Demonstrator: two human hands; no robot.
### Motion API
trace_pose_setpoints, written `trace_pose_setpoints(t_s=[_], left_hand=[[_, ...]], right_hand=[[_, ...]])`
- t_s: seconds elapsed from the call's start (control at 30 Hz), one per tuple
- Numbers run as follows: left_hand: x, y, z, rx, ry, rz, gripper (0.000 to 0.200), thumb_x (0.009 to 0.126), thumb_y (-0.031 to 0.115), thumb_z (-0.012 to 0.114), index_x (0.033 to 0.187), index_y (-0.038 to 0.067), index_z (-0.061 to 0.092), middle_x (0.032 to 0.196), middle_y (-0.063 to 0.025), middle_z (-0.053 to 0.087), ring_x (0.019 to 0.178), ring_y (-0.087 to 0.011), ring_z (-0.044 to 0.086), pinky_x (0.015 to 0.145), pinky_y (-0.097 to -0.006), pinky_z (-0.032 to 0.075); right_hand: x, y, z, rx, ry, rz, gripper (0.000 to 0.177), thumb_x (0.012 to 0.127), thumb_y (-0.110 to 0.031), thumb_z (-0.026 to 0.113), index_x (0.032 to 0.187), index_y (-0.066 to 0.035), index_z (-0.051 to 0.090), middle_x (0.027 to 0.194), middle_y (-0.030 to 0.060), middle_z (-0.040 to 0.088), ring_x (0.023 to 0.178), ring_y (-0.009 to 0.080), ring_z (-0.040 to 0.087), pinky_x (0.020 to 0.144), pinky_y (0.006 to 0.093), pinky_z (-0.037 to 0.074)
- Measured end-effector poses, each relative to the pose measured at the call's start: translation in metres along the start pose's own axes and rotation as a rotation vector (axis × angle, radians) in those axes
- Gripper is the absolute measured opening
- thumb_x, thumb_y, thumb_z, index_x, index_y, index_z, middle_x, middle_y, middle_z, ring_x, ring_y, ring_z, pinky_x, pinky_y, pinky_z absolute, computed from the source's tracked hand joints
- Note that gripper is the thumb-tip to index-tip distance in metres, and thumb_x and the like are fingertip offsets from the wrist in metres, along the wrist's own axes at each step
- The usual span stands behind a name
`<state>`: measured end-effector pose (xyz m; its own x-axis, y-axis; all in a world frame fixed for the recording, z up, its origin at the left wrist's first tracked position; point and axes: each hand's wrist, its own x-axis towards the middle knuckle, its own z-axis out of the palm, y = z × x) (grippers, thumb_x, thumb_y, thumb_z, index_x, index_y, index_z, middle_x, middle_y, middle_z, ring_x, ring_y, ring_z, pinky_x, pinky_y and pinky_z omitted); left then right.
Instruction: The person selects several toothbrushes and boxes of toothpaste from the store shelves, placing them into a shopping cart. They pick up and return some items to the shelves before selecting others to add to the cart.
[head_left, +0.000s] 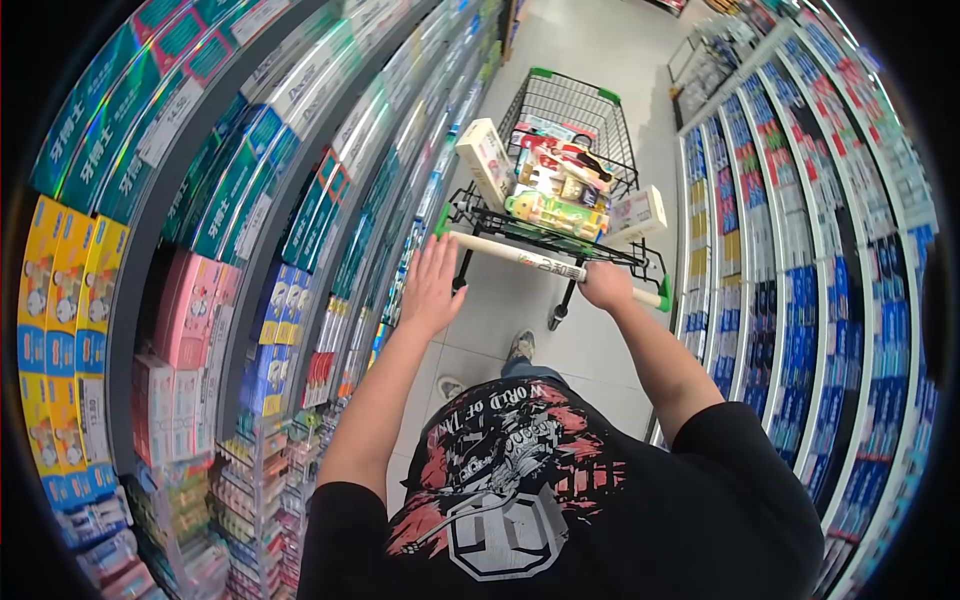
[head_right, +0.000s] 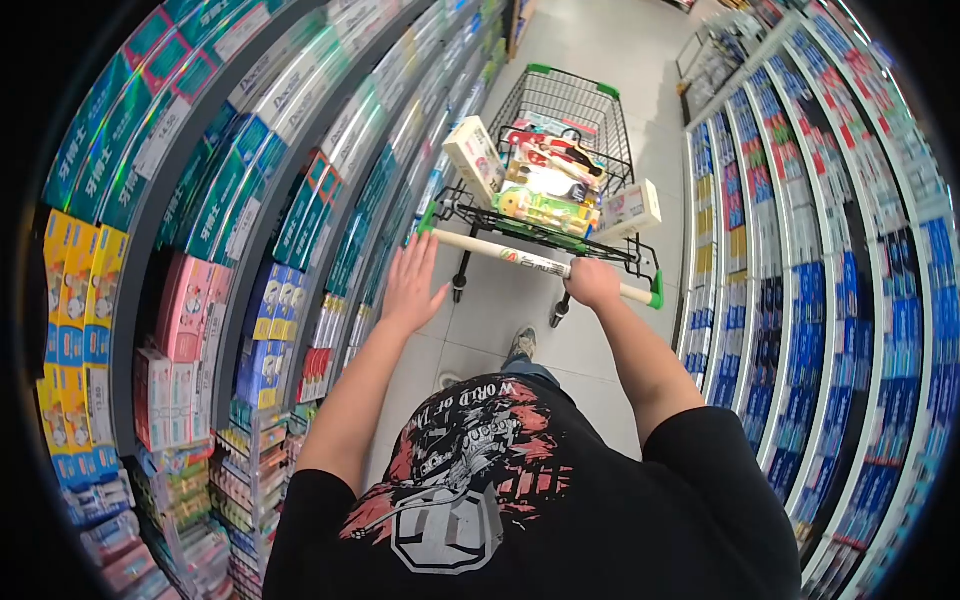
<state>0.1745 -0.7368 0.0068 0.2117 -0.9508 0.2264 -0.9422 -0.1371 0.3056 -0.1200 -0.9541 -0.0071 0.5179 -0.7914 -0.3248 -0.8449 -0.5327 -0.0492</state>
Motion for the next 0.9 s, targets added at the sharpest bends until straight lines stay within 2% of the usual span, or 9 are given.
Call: trace_pose_setpoints(t_s=[0.13,0.2,0.23,0.37,0.43,0.5,0.67,0.77,0.9], left_hand=[[0.025,0.004,0.015,0.109,-0.087,0.209,0.087,0.090,0.040,0.071,0.156,0.002,0.029,0.161,-0.0172,0.033,0.152,-0.0335,0.026,0.124,-0.0481,0.021],[0.033,0.010,0.017,0.012,-0.185,0.144,0.072,0.092,0.044,0.068,0.145,0.001,0.044,0.149,-0.0179,0.047,0.141,-0.0350,0.041,0.123,-0.0486,0.024],[0.037,0.014,0.020,-0.046,-0.097,0.142,0.061,0.094,0.050,0.065,0.128,0.000,0.056,0.131,-0.0190,0.059,0.127,-0.0351,0.050,0.116,-0.0491,0.032],[0.048,0.026,0.016,0.043,-0.249,0.081,0.064,0.096,0.059,0.055,0.111,-0.002,0.068,0.111,-0.0217,0.068,0.112,-0.0368,0.061,0.101,-0.0494,0.044],[0.053,0.037,0.011,0.097,-0.418,0.028,0.077,0.097,0.067,0.042,0.089,-0.002,0.075,0.088,-0.0220,0.072,0.093,-0.0390,0.069,0.085,-0.0501,0.050],[0.046,0.032,0.029,0.113,-0.386,0.052,0.086,0.097,0.071,0.032,0.077,0.001,0.077,0.078,-0.0208,0.072,0.079,-0.0393,0.071,0.079,-0.0501,0.052],[0.034,0.055,0.013,0.127,-0.581,-0.030,0.090,0.097,0.074,0.025,0.085,0.004,0.080,0.088,-0.0176,0.075,0.088,-0.0326,0.073,0.083,-0.0448,0.053],[0.027,0.068,0.007,0.113,-0.635,-0.088,0.088,0.097,0.074,0.026,0.092,0.004,0.080,0.096,-0.0169,0.076,0.094,-0.0314,0.072,0.085,-0.0447,0.053],[0.014,0.080,0.015,0.099,-0.700,-0.137,0.080,0.097,0.069,0.031,0.103,0.005,0.078,0.106,-0.0144,0.075,0.101,-0.0307,0.071,0.090,-0.0433,0.053]], right_hand=[[-0.021,-0.006,-0.010,-0.017,-0.067,0.015,0.024,0.082,-0.026,0.061,0.090,-0.010,0.076,0.097,0.0171,0.074,0.093,0.0362,0.072,0.083,0.0487,0.058],[-0.026,-0.004,-0.004,0.009,-0.096,0.035,0.024,0.082,-0.025,0.060,0.091,-0.010,0.077,0.097,0.0173,0.074,0.094,0.0358,0.071,0.083,0.0482,0.058],[-0.028,-0.003,0.000,-0.005,-0.105,0.030,0.024,0.082,-0.025,0.060,0.091,-0.010,0.077,0.097,0.0175,0.074,0.095,0.0355,0.071,0.084,0.0480,0.058],[-0.046,-0.002,0.003,0.008,-0.180,0.039,0.027,0.081,-0.024,0.059,0.094,-0.008,0.077,0.099,0.0198,0.074,0.096,0.0365,0.071,0.086,0.0477,0.057],[-0.048,-0.002,0.004,0.004,-0.231,0.013,0.029,0.081,-0.026,0.060,0.095,-0.007,0.077,0.100,0.0209,0.074,0.097,0.0380,0.071,0.087,0.0475,0.057],[-0.059,-0.001,0.003,0.017,-0.239,-0.015,0.030,0.081,-0.028,0.061,0.093,-0.006,0.077,0.100,0.0220,0.073,0.097,0.0391,0.070,0.087,0.0477,0.057],[-0.063,0.021,0.023,0.062,-0.293,-0.084,0.040,0.075,-0.042,0.079,0.087,-0.004,0.076,0.088,0.0242,0.072,0.084,0.0399,0.070,0.078,0.0465,0.055],[-0.073,0.028,0.027,0.082,-0.329,-0.111,0.041,0.075,-0.043,0.079,0.087,-0.003,0.076,0.082,0.0226,0.072,0.079,0.0382,0.070,0.076,0.0455,0.055],[-0.098,0.032,0.032,0.102,-0.317,-0.136,0.042,0.075,-0.040,0.078,0.090,-0.001,0.076,0.087,0.0233,0.073,0.084,0.0390,0.070,0.080,0.0442,0.056]])
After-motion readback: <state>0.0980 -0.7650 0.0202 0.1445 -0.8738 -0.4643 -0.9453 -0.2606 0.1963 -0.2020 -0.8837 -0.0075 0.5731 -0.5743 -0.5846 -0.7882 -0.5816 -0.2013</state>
